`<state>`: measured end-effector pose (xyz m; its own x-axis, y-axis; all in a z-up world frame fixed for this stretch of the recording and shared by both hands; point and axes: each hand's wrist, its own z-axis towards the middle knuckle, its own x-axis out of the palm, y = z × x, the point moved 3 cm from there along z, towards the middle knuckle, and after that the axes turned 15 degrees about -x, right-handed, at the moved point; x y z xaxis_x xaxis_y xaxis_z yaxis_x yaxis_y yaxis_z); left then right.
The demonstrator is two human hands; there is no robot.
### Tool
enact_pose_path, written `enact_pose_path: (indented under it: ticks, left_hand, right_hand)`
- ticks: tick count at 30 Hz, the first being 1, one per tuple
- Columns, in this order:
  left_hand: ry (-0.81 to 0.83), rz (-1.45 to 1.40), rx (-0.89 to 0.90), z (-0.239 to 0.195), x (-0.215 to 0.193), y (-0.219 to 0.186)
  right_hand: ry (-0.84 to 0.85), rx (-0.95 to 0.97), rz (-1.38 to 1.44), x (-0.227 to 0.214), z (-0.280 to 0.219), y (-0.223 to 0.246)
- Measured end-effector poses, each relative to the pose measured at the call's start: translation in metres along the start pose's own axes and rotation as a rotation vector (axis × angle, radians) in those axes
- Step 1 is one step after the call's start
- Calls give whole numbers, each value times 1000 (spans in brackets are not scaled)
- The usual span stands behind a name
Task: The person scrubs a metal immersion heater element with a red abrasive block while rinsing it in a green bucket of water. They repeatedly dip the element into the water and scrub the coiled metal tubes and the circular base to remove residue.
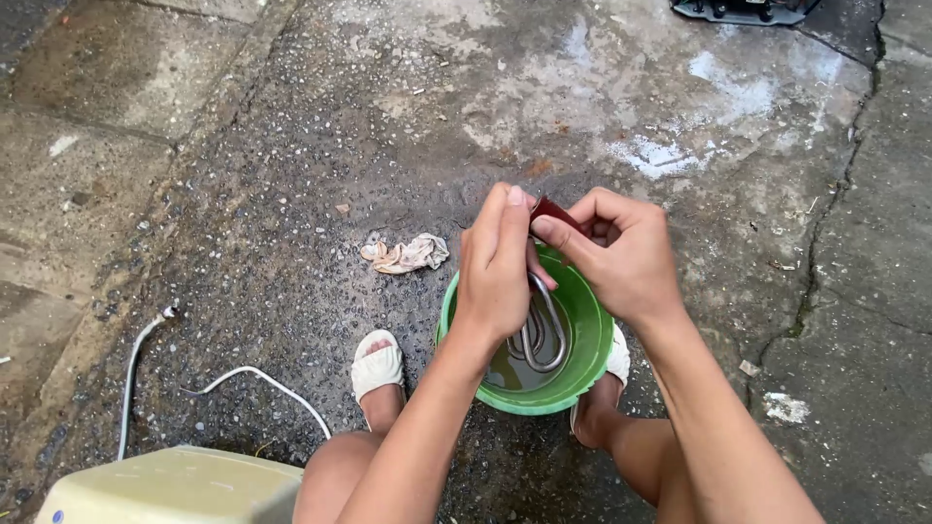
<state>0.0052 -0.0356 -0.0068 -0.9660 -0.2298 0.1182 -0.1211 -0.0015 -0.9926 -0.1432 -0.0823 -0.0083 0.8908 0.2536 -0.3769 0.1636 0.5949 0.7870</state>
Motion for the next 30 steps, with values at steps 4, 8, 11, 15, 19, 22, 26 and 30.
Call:
enact_pose_path:
  ticks: [4,8,11,15,19,22,26,30]
  left_hand:
    - [34,-134,-70,8,-5,13]
    - [34,-178,-117,11,0,29]
    - [63,-150,-91,13,-2,16]
    - [116,-192,-121,9,-10,6]
    - [178,-2,58,-1,-11,-11]
    - [190,100,137,-8,-11,-23]
    - [189,68,146,-2,-12,-18]
    - [174,259,-52,-3,-17,-11]
  right_hand:
    - [66,41,78,-3,6,25]
    - [39,35,92,5,-1,11]
    - [39,67,153,2,0,9]
    - [166,132,197,-10,6,33]
    - [122,122,273,-7,0,15]
    - [145,110,277,-11,5,23]
    - [186,72,316,-14,4,30]
    - [73,-5,330,-12,3,25]
